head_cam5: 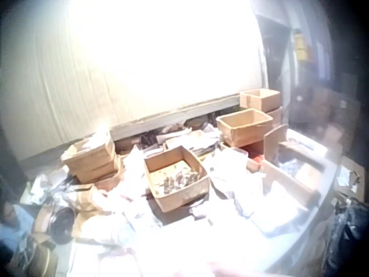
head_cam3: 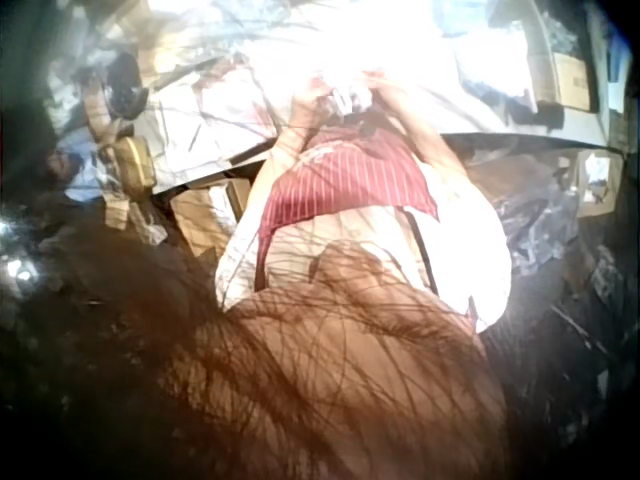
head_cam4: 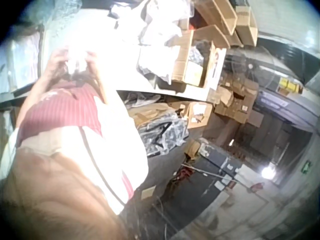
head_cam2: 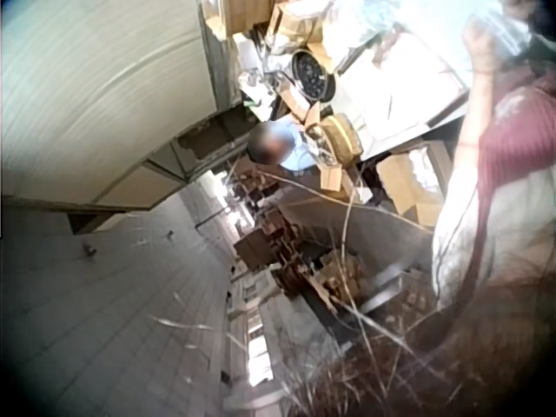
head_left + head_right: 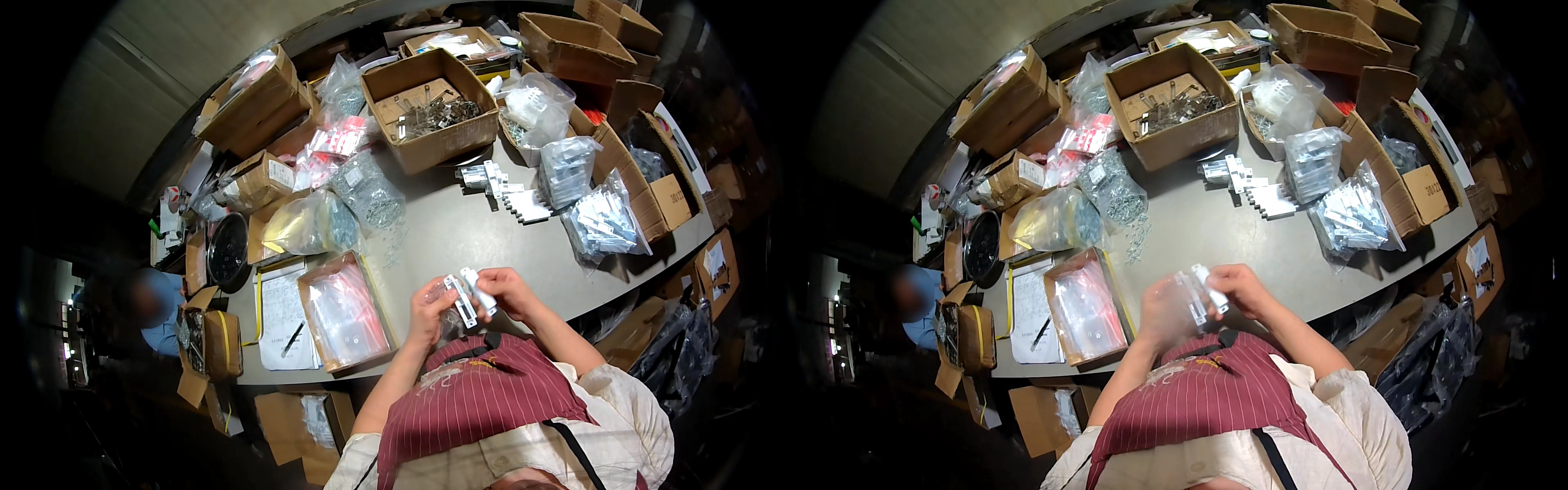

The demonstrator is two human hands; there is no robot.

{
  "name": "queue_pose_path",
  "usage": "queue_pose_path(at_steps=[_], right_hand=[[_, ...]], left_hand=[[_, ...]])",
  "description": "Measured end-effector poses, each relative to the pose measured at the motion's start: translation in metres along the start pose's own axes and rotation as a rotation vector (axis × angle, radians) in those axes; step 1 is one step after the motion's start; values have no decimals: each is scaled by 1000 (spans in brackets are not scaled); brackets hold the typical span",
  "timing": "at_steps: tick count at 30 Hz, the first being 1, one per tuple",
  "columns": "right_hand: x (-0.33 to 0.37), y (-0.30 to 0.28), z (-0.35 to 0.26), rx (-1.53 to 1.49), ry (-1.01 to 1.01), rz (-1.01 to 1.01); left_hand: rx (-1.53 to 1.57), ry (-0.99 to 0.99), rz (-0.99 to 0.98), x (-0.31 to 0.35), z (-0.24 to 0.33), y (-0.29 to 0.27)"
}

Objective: The person walks through a warehouse and sits at a table to assemble small metal hardware components. They pick up individual metal pieces and fasteners, insert them into a white plastic housing, and place the assembled units on the table.

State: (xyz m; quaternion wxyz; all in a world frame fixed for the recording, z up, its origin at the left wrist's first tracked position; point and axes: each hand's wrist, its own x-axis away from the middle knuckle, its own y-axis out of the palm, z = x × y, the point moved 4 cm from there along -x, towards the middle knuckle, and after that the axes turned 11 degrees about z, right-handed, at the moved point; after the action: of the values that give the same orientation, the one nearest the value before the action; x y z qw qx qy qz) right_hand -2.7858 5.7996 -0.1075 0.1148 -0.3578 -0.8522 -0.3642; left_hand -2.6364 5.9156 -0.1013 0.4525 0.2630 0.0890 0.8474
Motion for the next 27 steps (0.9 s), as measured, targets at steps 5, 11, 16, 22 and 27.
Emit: queue_pose_path(at_steps=[5, 11, 16, 22, 27], right_hand=[[2, -8, -23, -187, -47, 33], [15, 6, -39, -3, -195, -114], [25, 16, -49, 433, -626, -87], [29, 27, -35, 309, -523, -86], [29, 26, -27, 360, -562, -111]], left_hand=[[78, -2, 40, 23, 29, 14], [48, -77, 52, 19, 24, 12], [55, -97, 61, 18, 27, 13], [64, -83, 100, 23, 40, 22], [65, -44, 176, 27, 37, 17]])
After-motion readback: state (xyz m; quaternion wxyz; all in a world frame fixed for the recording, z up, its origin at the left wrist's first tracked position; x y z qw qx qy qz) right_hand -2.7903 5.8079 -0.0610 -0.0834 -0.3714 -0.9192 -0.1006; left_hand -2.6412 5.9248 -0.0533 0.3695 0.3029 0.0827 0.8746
